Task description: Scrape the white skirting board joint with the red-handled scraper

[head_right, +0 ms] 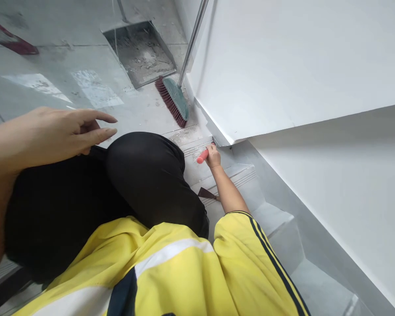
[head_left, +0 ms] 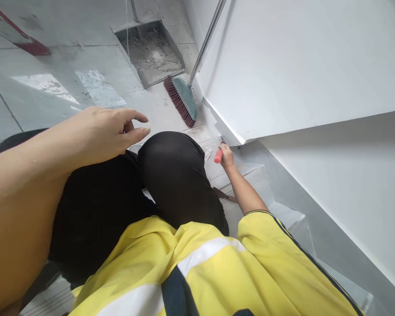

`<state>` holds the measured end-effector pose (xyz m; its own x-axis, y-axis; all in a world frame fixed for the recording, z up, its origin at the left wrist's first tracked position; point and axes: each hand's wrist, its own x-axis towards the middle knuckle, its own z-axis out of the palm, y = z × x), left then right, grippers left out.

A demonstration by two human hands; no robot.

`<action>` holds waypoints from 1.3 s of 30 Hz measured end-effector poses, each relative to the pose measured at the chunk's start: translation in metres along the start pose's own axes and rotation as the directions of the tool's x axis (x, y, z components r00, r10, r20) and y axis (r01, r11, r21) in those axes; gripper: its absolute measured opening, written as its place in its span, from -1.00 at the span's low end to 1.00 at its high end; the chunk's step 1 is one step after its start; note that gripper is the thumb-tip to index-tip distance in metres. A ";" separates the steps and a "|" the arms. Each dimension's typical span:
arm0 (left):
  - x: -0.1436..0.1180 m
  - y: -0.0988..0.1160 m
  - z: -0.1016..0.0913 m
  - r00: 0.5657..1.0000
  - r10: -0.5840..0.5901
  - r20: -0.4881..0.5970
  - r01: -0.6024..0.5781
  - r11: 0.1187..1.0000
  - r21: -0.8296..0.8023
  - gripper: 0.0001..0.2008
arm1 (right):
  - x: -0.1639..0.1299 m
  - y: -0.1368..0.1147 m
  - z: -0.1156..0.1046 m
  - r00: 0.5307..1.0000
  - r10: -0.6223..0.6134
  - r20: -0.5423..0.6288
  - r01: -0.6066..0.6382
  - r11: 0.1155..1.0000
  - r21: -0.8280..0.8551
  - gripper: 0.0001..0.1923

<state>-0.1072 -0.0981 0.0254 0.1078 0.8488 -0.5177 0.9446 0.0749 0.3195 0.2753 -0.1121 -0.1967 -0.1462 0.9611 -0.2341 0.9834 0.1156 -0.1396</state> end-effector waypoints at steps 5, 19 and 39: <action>0.001 -0.002 0.000 1.000 -0.024 0.002 0.024 1.000 -0.004 -0.57 | -0.023 0.015 0.031 0.994 -0.011 -0.106 0.028 0.987 0.158 -0.77; 0.000 -0.006 0.001 0.999 -0.026 -0.026 0.026 1.000 -0.006 -0.53 | -0.014 0.016 0.025 0.976 -0.156 -0.154 0.196 0.936 0.293 -0.74; -0.030 -0.023 -0.008 0.982 -0.188 -0.023 0.189 0.981 0.040 -0.54 | -0.085 -0.015 0.005 0.801 0.598 -0.020 -0.516 0.708 0.482 -0.71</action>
<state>-0.1347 -0.1212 0.0400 -0.0789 0.8311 -0.5505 0.9596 0.2129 0.1839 0.2727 -0.1969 -0.1798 0.4729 0.8444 -0.2518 0.7199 -0.5351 -0.4421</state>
